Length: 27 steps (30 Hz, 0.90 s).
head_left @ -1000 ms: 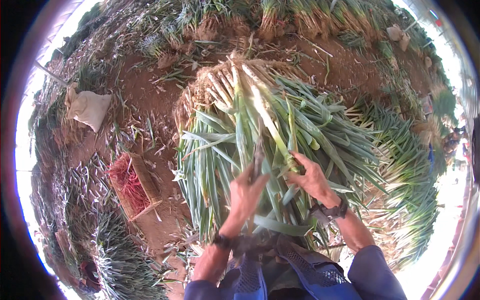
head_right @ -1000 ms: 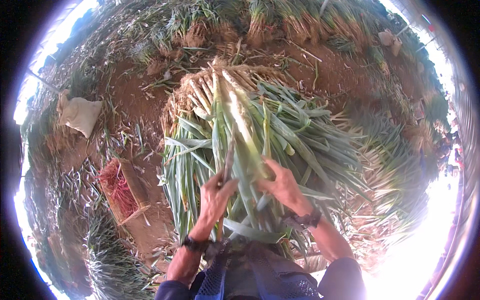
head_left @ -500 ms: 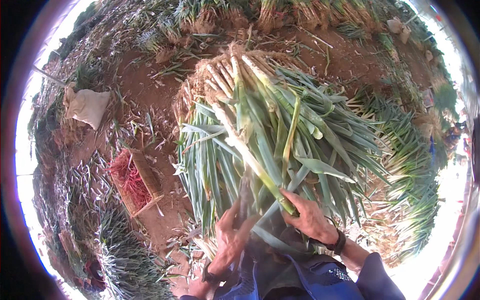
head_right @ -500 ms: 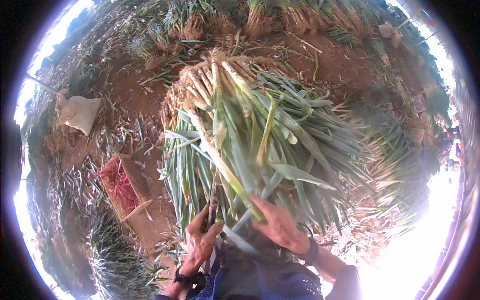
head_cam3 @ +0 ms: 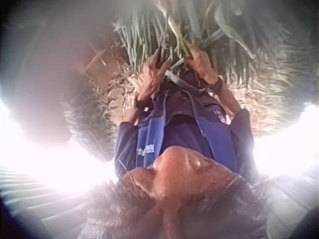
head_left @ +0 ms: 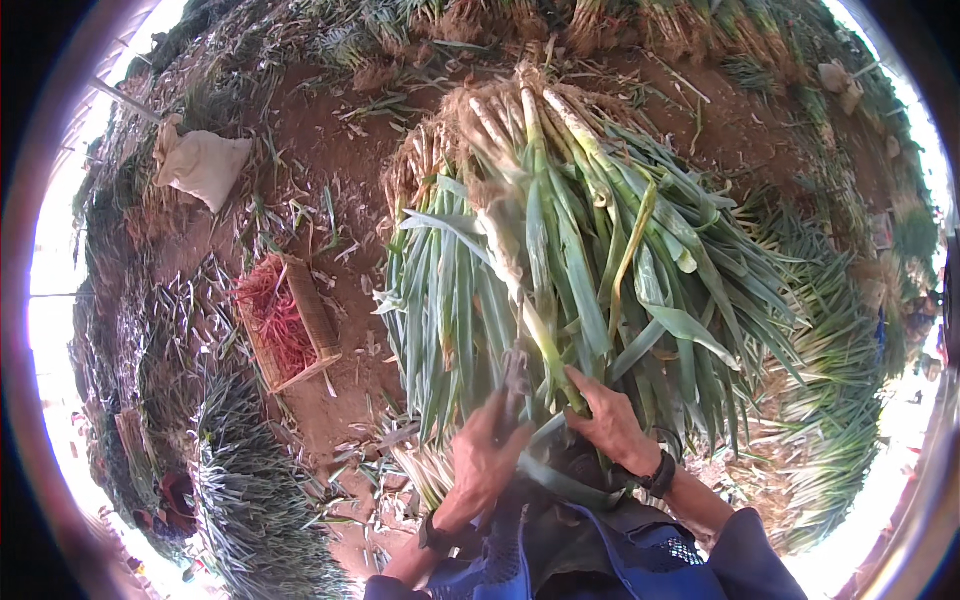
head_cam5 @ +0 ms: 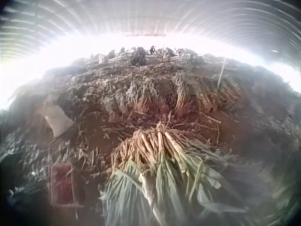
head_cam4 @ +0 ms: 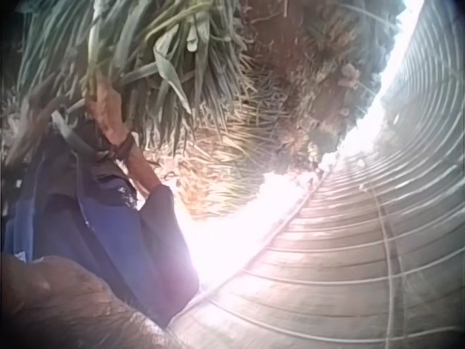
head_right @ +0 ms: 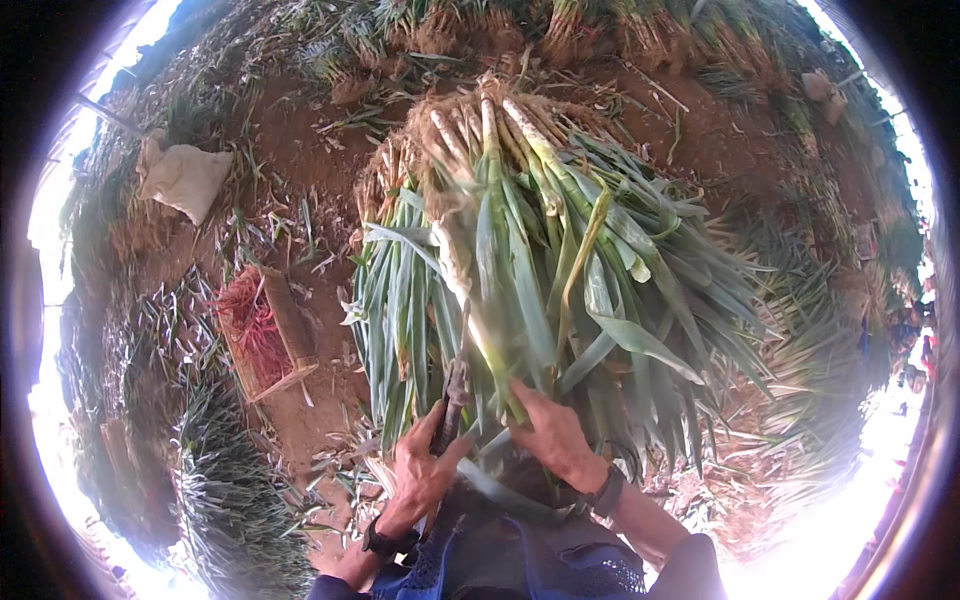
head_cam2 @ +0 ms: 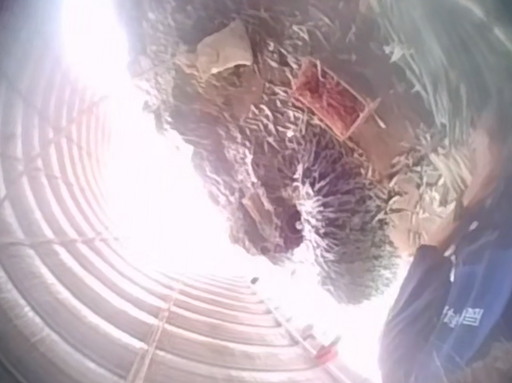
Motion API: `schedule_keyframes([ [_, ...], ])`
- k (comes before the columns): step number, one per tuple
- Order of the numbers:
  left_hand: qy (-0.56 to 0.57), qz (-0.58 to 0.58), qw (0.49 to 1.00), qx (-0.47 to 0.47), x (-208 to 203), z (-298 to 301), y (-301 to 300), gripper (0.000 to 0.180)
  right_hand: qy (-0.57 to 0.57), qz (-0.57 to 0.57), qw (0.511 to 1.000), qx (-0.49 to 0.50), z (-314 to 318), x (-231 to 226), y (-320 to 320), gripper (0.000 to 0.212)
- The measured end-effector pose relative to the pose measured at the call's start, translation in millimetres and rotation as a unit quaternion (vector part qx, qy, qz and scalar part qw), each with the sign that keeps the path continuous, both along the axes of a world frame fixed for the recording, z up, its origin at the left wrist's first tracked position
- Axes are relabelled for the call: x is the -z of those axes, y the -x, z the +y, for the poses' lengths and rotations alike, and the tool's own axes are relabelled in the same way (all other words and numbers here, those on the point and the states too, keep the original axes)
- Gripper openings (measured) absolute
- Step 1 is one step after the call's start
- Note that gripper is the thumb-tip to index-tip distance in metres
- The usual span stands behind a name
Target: The person peels the outer layers of leeks by hand and uses shears to trim the leaves and roots. They then gather the cleaned leeks into a bundle and lift them up.
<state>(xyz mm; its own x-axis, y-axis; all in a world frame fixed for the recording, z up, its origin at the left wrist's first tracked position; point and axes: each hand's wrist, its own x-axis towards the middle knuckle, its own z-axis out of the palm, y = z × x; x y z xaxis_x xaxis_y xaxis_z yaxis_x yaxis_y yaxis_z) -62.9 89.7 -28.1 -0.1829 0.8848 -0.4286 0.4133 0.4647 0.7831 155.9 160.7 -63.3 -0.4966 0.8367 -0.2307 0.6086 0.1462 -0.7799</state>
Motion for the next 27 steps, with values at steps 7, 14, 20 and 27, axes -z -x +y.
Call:
schedule_keyframes([
  [7, 0.004, 0.029, 1.000, -0.009, 16.1, 11.0, 8.1, 0.057, -0.073, -0.099, 0.992, -0.033, -8.7, 20.2, 7.6, 0.066],
  [14, -0.035, 0.063, 0.997, -0.039, 52.6, 72.1, 28.7, 0.046, -0.158, -0.125, 0.979, -0.044, -16.0, 37.1, 13.8, 0.066],
  [20, -0.014, 0.016, 0.997, -0.068, 74.7, 128.4, 55.0, 0.052, -0.143, -0.101, 0.984, -0.044, -15.4, 30.3, 21.1, 0.065],
  [27, 0.030, -0.116, 0.990, -0.079, 42.6, 87.7, 44.1, 0.056, -0.015, -0.021, 0.999, 0.032, 3.1, 15.9, 17.1, 0.069],
])
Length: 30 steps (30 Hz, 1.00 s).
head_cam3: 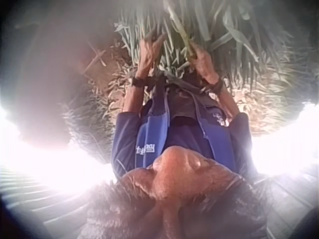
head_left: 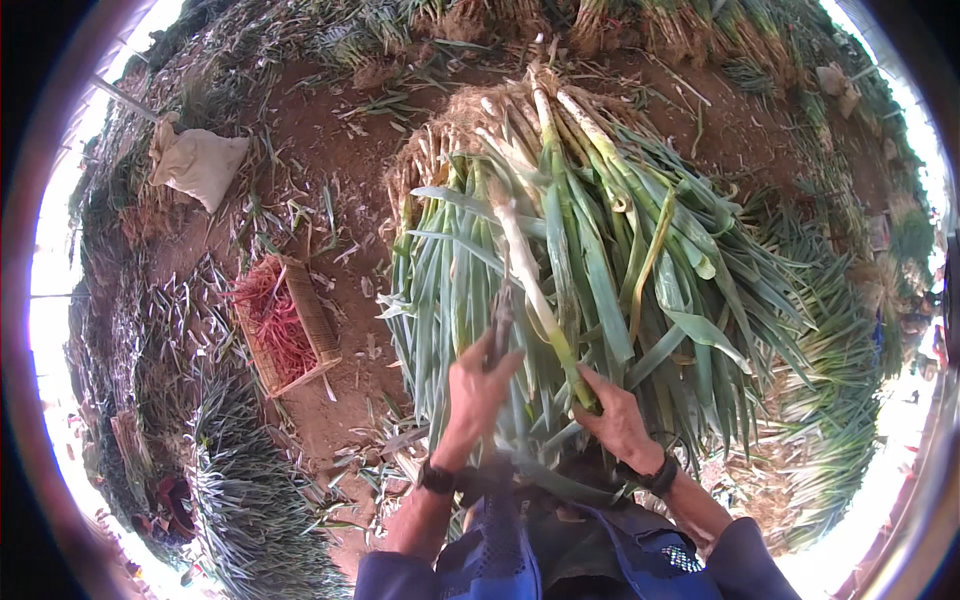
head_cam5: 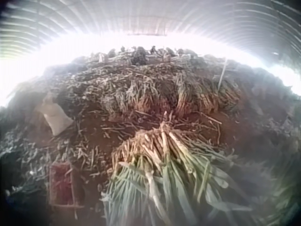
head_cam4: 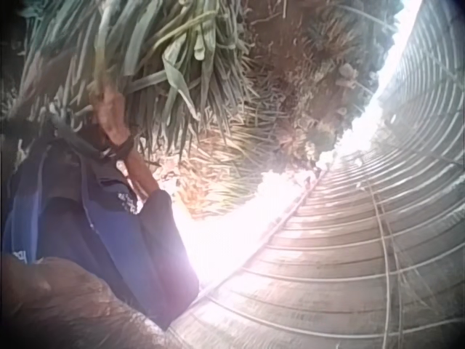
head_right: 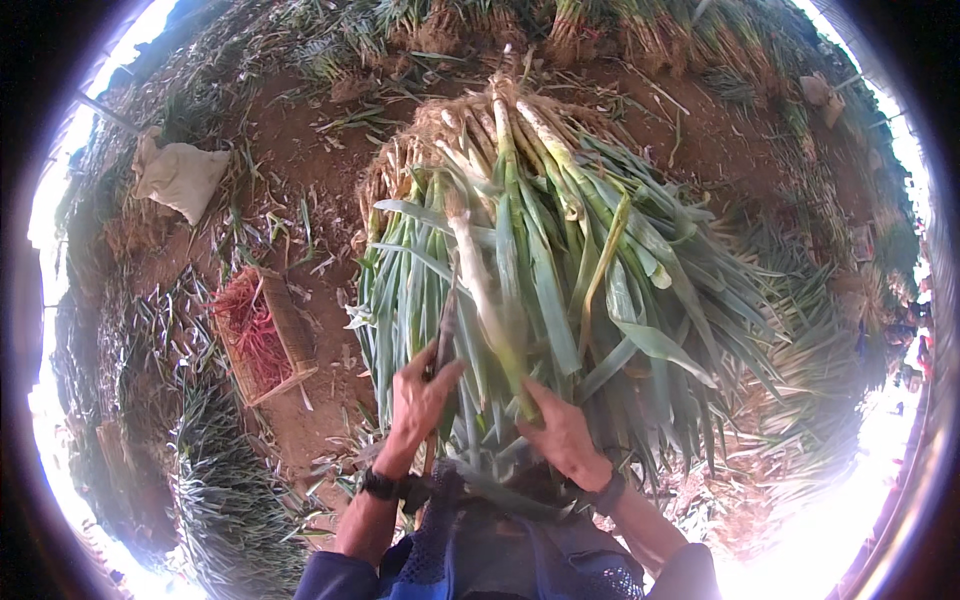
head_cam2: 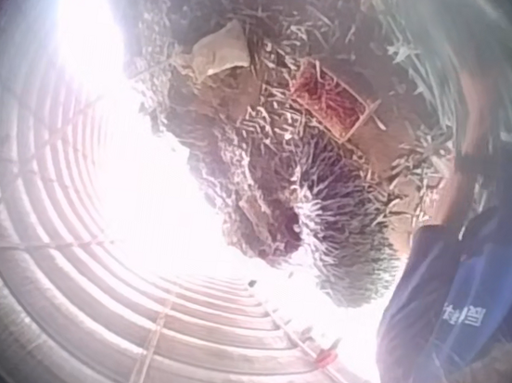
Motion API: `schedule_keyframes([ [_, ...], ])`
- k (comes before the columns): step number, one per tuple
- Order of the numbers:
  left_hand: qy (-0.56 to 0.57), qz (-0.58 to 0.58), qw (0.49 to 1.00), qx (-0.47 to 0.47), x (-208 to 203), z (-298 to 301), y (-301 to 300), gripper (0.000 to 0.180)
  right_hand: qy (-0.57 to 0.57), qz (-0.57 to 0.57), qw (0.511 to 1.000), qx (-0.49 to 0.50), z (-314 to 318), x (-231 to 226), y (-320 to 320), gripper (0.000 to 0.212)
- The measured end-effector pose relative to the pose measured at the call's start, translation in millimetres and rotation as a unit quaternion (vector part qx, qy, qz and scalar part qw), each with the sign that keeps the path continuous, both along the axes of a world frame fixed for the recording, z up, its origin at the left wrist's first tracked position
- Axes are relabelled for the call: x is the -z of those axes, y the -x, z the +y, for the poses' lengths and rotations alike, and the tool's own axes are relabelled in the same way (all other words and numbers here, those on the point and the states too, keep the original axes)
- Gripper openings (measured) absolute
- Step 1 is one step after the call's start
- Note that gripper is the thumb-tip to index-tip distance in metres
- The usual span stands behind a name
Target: The person peels the outer layers of leeks by hand and uses shears to trim the leaves and roots. They then gather the cleaned leeks into a bundle and lift them up.
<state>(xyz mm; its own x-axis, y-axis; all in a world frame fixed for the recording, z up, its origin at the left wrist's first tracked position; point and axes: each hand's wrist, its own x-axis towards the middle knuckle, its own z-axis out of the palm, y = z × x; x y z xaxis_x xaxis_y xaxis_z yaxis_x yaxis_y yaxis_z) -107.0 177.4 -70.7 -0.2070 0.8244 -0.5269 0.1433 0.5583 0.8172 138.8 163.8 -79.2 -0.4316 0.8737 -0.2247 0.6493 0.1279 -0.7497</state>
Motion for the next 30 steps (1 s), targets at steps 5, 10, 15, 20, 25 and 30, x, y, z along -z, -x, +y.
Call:
schedule_keyframes([
  [5, -0.030, 0.051, 0.998, 0.035, -16.8, -48.9, -0.7, 0.058, 0.194, 0.136, 0.961, 0.146, 14.2, -29.8, 22.7, 0.067],
  [10, -0.072, -0.018, 0.997, 0.032, -14.2, -49.3, 15.1, 0.055, 0.157, 0.153, 0.965, 0.141, 11.4, 1.6, 30.8, 0.071],
  [15, -0.063, 0.028, 0.997, 0.025, -5.2, -42.6, 19.6, 0.055, 0.062, 0.088, 0.990, 0.094, -1.3, 27.2, 33.1, 0.070],
  [20, -0.089, 0.069, 0.994, 0.011, -5.5, -28.8, 16.8, 0.069, 0.069, -0.067, 0.995, -0.022, -4.9, 19.3, 55.6, 0.068],
  [25, -0.106, 0.089, 0.988, -0.064, 14.1, -30.6, 34.1, 0.069, -0.101, -0.089, 0.965, -0.225, 54.8, -42.4, 67.6, 0.064],
  [30, -0.173, 0.158, 0.971, 0.039, 20.5, -39.0, 31.4, 0.069, -0.240, -0.293, 0.923, -0.071, 214.6, -8.4, 92.5, 0.071],
])
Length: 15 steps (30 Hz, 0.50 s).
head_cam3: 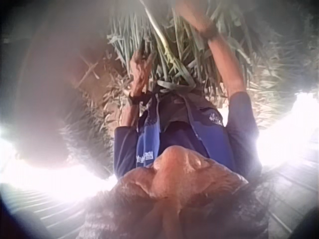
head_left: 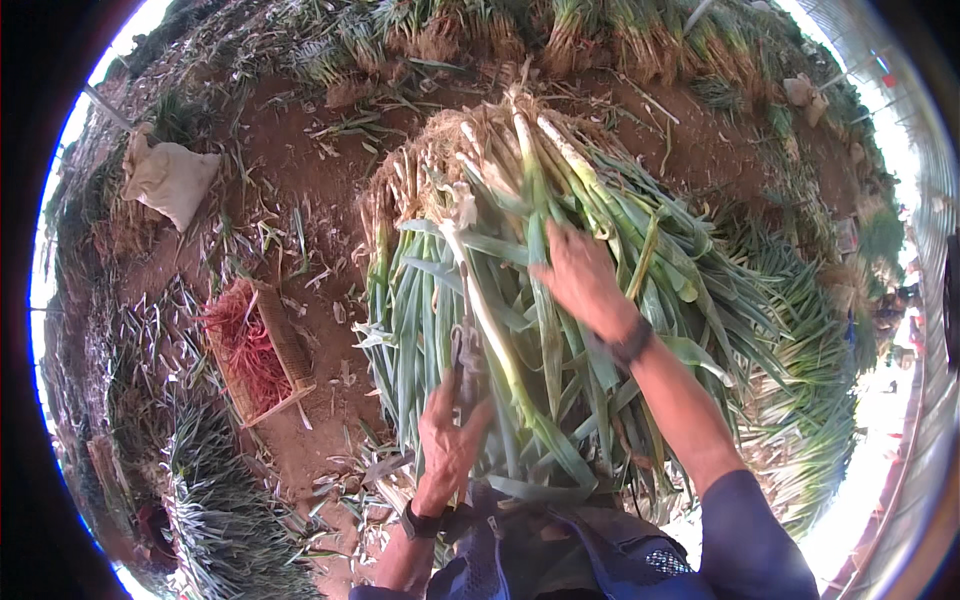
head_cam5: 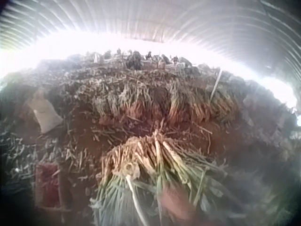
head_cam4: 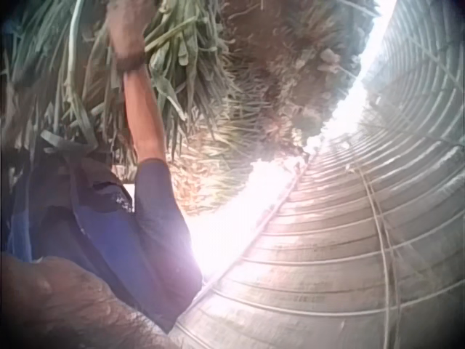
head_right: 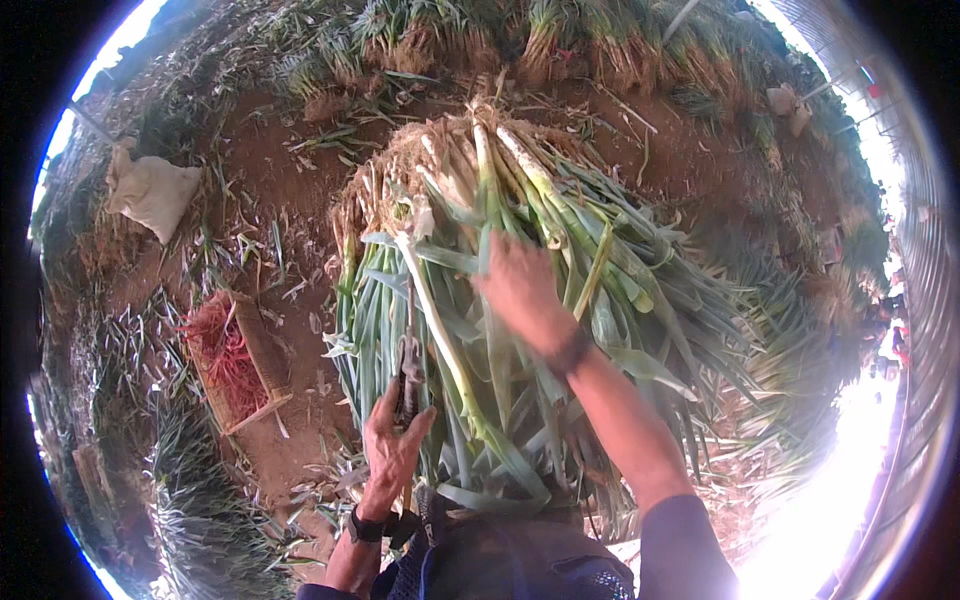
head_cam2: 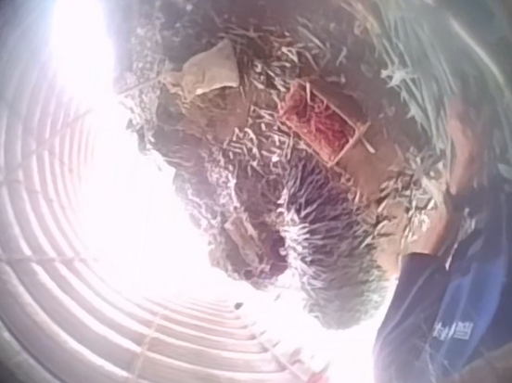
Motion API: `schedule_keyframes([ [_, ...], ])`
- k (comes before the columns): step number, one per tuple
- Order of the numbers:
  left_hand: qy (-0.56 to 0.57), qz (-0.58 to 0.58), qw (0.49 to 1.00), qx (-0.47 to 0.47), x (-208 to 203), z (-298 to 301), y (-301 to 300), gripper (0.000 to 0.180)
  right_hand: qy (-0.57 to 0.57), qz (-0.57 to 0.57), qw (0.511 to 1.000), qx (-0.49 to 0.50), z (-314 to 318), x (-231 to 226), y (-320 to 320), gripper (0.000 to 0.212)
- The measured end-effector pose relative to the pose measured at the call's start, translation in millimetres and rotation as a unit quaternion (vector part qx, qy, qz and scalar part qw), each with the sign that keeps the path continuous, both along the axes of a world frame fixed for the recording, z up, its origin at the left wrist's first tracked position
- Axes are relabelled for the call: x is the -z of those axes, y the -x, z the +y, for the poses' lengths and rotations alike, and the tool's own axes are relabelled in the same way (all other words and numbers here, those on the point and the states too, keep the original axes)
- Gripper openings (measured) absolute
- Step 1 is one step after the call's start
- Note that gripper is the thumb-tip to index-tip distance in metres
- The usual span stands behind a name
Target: The person peels the outer layers of leeks by hand and uses shears to trim the leaves and roots. They then gather the cleaned leeks into a bundle and lift them up.
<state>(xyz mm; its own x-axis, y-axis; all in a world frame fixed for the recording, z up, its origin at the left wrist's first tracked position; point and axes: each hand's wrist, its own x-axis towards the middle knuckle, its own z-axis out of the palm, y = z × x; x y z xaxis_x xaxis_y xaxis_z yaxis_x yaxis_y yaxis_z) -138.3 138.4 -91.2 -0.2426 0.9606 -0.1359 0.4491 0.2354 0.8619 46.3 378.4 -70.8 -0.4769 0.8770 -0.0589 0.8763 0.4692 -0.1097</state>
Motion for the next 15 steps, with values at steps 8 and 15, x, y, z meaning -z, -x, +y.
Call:
schedule_keyframes([
  [8, 0.064, -0.063, 0.994, -0.066, -30.7, 3.7, -16.8, 0.065, 0.065, 0.009, 0.990, 0.126, 59.8, 72.4, 0.9, 0.094],
  [15, 0.056, -0.097, 0.994, -0.006, -46.2, 11.5, -53.8, 0.065, 0.265, 0.168, 0.932, 0.182, 62.5, 72.0, -55.6, 0.041],
])
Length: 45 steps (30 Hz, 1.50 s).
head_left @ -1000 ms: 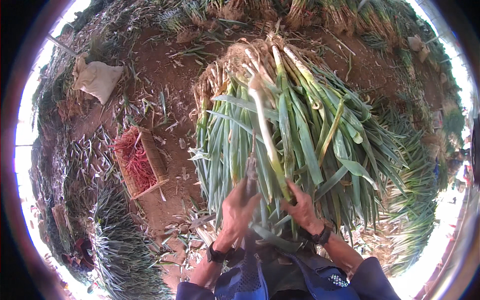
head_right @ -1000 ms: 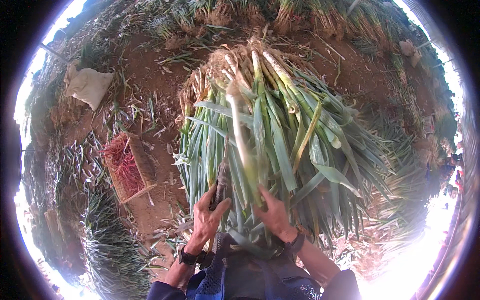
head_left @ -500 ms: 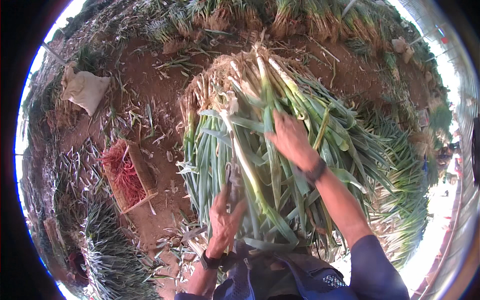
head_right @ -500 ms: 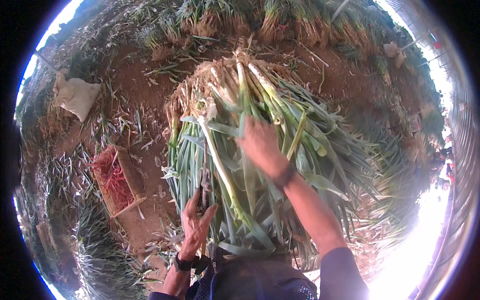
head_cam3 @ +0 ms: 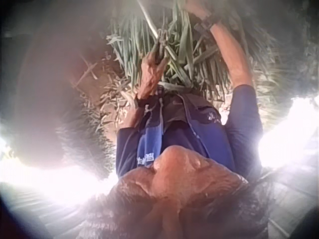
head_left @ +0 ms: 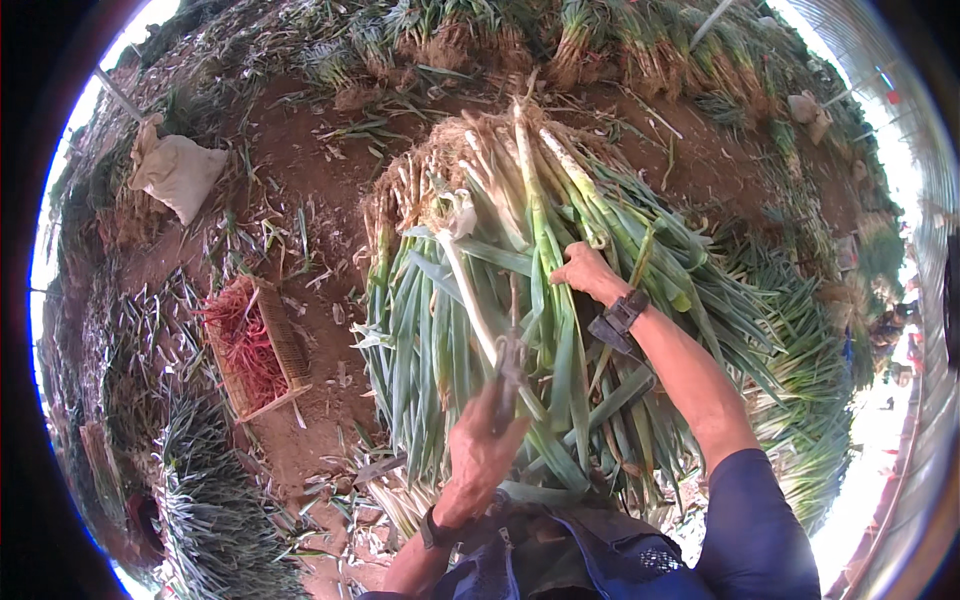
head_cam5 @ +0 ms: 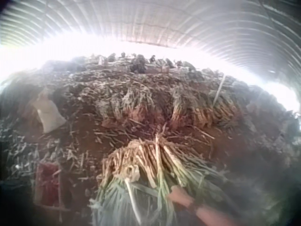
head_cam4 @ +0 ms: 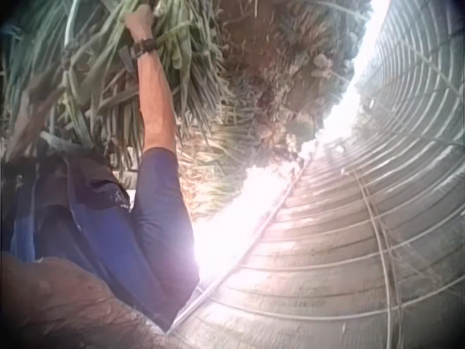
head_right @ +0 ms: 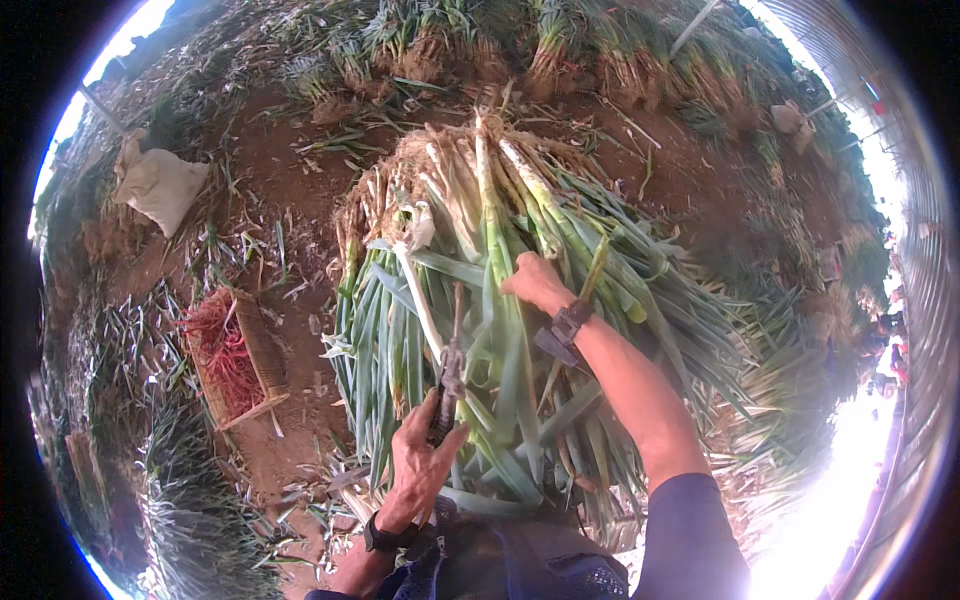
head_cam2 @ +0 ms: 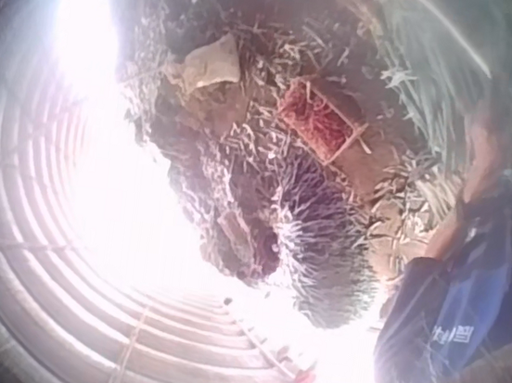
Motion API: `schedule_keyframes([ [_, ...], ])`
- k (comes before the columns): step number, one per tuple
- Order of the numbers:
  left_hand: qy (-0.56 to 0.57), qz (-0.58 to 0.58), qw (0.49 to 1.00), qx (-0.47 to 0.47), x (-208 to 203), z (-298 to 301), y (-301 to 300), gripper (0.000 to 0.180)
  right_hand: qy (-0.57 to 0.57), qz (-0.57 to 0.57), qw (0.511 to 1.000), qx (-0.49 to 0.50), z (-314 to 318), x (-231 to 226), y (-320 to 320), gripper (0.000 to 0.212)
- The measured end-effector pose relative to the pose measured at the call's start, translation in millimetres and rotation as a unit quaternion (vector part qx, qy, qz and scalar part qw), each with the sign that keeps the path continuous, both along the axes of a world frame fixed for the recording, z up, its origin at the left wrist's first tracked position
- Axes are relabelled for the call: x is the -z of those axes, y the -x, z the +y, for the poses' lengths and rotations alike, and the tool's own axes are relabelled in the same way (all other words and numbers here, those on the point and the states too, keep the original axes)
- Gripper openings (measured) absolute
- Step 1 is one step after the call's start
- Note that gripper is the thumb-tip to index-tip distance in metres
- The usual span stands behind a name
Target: The person peels the outer layers of leeks by hand and uses shears to trim the leaves and roots. They then gather the cleaned leeks into a bundle and lift them up.
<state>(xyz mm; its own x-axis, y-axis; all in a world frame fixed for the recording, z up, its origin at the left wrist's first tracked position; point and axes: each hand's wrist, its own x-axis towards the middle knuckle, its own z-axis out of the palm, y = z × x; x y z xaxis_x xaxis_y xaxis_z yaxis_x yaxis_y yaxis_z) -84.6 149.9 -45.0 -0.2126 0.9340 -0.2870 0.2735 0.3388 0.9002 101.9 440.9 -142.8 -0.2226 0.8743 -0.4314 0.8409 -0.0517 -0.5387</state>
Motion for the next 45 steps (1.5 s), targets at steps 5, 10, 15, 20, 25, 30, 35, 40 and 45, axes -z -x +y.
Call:
schedule_keyframes([
  [5, -0.037, 0.023, 0.999, 0.012, 7.9, -7.8, -7.6, 0.064, 0.037, 0.040, 0.997, -0.050, -50.8, -50.4, -3.0, 0.027],
  [10, -0.034, 0.044, 0.997, 0.046, -10.6, -7.8, -23.3, 0.061, -0.079, -0.023, 0.990, -0.118, -92.3, -60.9, -41.7, 0.025],
  [15, 0.005, 0.039, 0.997, 0.062, -25.9, -11.7, -17.7, 0.060, -0.127, -0.009, 0.983, -0.136, -121.9, -67.2, -56.7, 0.025],
  [20, 0.024, 0.042, 0.998, 0.050, -47.6, -8.7, -8.6, 0.059, -0.150, 0.010, 0.978, -0.144, -132.6, -64.0, -66.6, 0.025],
  [25, 0.049, 0.010, 0.996, 0.070, -52.7, -1.4, -4.1, 0.058, -0.185, 0.001, 0.967, -0.177, -143.2, -71.6, -71.3, 0.024],
  [30, -0.006, 0.036, 0.995, 0.092, -29.4, 1.7, -43.7, 0.054, -0.198, -0.024, 0.961, -0.190, -156.0, -81.9, -65.2, 0.023],
  [35, 0.006, 0.077, 0.993, 0.090, -19.7, 31.7, -55.2, 0.049, -0.211, -0.032, 0.959, -0.188, -163.3, -73.2, -73.3, 0.024],
  [40, 0.009, 0.052, 0.996, 0.070, 6.1, 87.5, -41.4, 0.036, -0.203, -0.049, 0.959, -0.193, -170.0, -81.1, -66.3, 0.025],
  [45, 0.028, -0.053, 0.997, 0.053, -16.4, 42.3, -58.2, 0.052, -0.228, -0.105, 0.946, -0.205, -170.3, -68.4, -80.2, 0.023],
])
